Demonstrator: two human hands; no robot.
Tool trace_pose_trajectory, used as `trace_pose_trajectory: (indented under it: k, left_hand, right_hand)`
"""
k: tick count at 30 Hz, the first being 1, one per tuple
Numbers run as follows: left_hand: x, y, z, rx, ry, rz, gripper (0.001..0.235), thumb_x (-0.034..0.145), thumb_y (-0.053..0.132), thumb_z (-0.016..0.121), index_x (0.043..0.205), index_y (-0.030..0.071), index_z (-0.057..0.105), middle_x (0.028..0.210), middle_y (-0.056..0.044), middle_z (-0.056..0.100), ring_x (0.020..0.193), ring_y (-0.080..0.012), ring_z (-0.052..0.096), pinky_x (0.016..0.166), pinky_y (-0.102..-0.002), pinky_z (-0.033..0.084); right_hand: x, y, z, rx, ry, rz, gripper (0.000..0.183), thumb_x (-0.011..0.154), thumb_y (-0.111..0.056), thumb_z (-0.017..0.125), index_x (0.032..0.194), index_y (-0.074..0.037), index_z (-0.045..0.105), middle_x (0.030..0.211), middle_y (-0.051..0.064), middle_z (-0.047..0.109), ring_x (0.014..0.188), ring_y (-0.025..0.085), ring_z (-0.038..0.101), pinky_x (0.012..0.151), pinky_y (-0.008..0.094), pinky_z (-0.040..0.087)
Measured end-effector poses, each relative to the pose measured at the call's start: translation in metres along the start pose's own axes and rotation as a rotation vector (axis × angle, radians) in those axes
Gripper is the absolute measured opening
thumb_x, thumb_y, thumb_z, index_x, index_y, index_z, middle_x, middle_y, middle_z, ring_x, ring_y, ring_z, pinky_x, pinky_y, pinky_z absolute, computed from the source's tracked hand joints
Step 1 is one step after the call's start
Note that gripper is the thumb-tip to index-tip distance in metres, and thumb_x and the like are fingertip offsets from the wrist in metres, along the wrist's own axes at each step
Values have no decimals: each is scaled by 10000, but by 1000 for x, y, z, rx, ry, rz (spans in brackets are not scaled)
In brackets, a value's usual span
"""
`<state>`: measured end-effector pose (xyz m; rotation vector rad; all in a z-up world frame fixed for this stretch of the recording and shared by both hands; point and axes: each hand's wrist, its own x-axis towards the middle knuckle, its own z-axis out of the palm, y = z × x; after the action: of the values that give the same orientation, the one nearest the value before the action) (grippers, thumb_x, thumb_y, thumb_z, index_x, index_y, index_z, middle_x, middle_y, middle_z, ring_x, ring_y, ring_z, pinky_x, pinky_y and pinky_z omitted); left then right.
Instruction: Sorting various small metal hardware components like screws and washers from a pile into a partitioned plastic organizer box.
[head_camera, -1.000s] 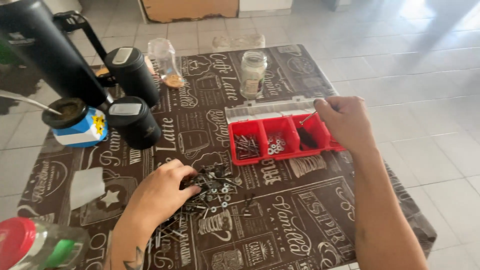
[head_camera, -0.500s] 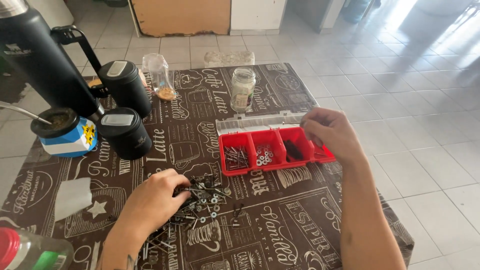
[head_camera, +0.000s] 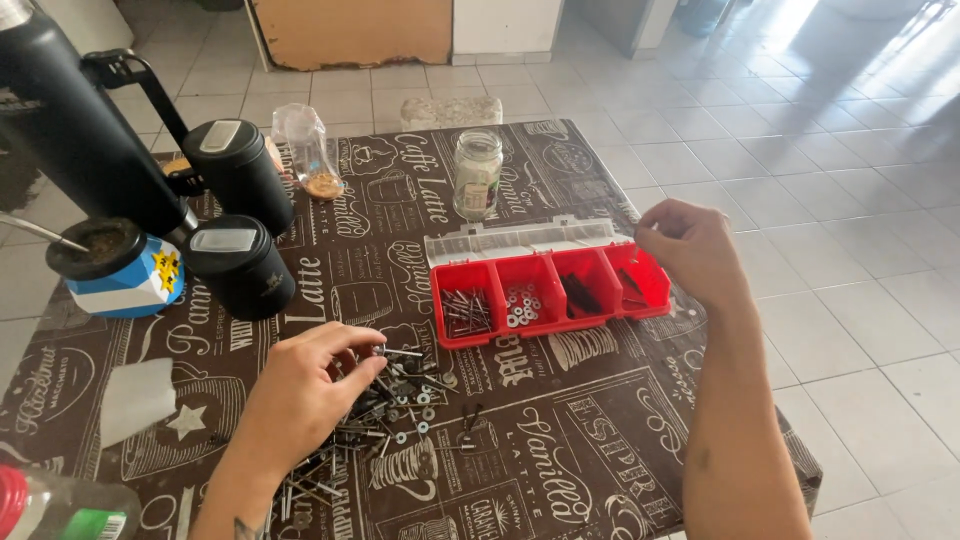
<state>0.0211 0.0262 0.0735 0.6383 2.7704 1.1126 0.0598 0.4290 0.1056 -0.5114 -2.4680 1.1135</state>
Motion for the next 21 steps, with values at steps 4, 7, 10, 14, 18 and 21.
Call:
trace_pose_trajectory:
  k: [4, 7, 10, 14, 18, 21]
  left_hand:
    - [0, -1, 7, -203, 107, 37, 247, 796, 152, 830, 1043, 150, 834, 905, -2, 833, 708, -93, 730, 678, -207, 634]
    - [-3, -3, 8, -374, 183, 89, 169, 769, 135, 883, 932, 122, 840, 803, -11, 775, 648, -80, 638, 595, -233, 528]
    - [-5, 2, 6, -387, 150, 87, 175, 773, 154, 877, 941, 151, 829, 835, -6, 802, 668, -98, 677, 622, -242, 580]
    - [-7, 4, 10, -414, 136, 191, 181, 782, 126, 870, 943, 177, 806, 832, 12, 791, 721, -88, 683, 639, -240, 567]
    - [-8, 5, 13, -329, 105, 205, 228, 774, 162, 869, 982, 208, 788, 893, 23, 819, 630, -90, 656, 583, -221, 582]
    - [-10, 5, 14, -325, 96, 296, 236, 798, 151, 849, 1020, 184, 775, 906, 5, 793, 627, -92, 668, 565, -220, 595]
  right_hand:
    - [2, -13, 2, -364, -166, 293, 270, 914, -206, 594, 1068, -84, 781, 836, 98, 722, 572, 181, 524, 621, 369, 511]
    - [4, -16, 16, -562, -160, 275, 372, 804, -373, 625, 1095, -252, 822, 1041, 114, 779, 1007, 322, 682, 851, 462, 522]
    - [-22, -61, 27, -424, -105, 230, 378, 892, -290, 556, 1164, -179, 794, 1042, 166, 768, 875, 325, 675, 776, 476, 520]
    - [-56, -84, 65, -102, -351, -45, 193, 1000, -166, 648, 1142, -147, 777, 743, 30, 776, 410, 66, 413, 374, 187, 348]
    - [-76, -61, 116, 15, -552, -630, 253, 958, -231, 647, 1173, -143, 748, 914, 8, 830, 468, 66, 586, 481, 219, 572]
    - [-86, -60, 131, 95, -542, -744, 241, 971, -227, 631, 1097, -62, 752, 978, 69, 808, 828, 204, 758, 744, 358, 604]
